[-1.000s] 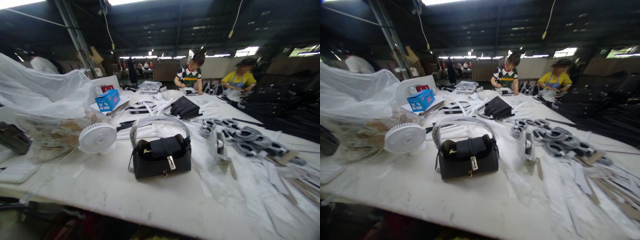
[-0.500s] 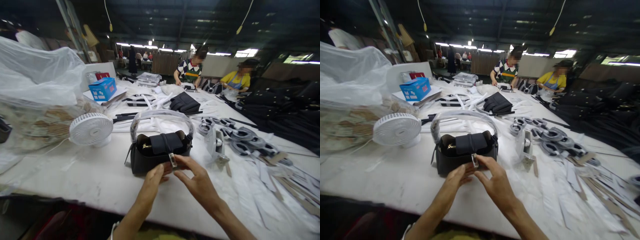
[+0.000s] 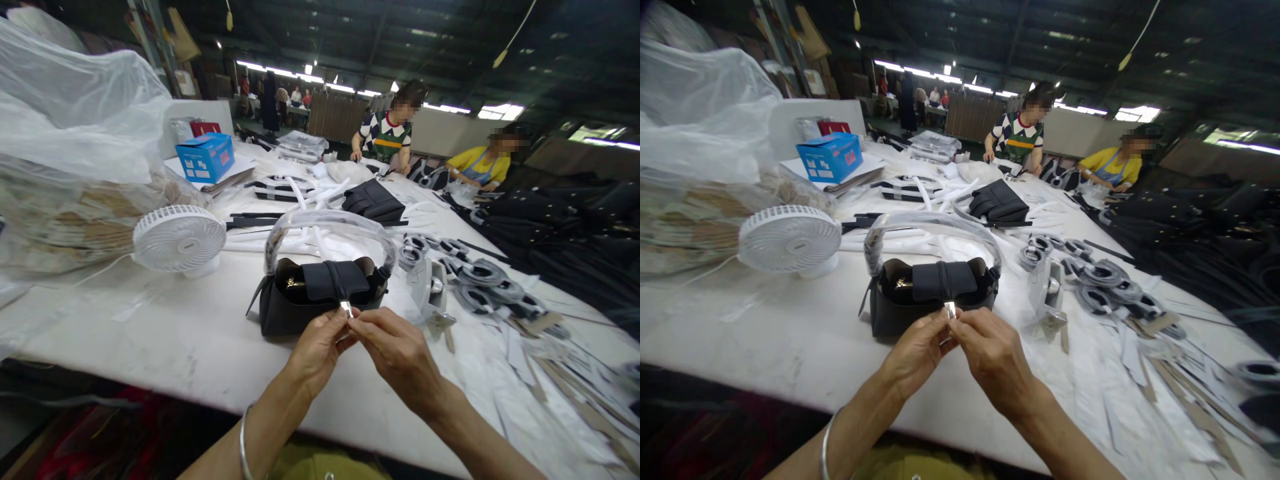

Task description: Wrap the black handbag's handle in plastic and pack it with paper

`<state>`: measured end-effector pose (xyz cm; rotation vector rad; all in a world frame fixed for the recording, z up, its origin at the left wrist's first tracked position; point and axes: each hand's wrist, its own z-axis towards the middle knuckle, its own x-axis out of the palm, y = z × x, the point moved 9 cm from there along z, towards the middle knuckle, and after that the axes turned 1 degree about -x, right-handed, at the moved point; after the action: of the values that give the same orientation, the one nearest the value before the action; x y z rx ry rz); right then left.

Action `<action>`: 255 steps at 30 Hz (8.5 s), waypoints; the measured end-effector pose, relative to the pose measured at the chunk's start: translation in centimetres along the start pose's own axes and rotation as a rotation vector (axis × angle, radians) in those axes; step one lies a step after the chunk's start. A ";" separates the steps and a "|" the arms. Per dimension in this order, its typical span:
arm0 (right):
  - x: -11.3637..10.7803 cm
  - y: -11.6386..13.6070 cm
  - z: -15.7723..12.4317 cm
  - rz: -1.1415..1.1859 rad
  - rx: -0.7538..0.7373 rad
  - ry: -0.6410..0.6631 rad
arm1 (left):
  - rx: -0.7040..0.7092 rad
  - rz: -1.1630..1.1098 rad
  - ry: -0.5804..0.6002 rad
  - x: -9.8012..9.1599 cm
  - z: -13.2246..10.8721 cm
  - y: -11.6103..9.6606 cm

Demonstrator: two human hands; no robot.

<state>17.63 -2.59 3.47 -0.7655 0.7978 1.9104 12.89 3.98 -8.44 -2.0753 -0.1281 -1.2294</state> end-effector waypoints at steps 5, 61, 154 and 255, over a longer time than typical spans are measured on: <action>0.4 -0.2 0.9 -0.046 -0.029 0.055 | -0.009 -0.076 -0.029 0.2 0.1 0.2; 2.3 -2.9 3.2 -0.103 0.198 0.188 | 0.519 1.041 -0.128 0.1 -2.2 -5.3; 3.5 -17.2 -2.0 0.699 0.952 -0.037 | 0.445 1.110 -0.374 -8.8 1.7 -17.9; 11.6 -6.8 0.4 0.082 0.090 0.489 | 0.849 2.310 0.276 -4.6 2.1 -3.5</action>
<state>19.03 6.07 -6.70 -1.1802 1.2189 1.7625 10.48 9.13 -10.90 -0.3017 1.2335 0.1917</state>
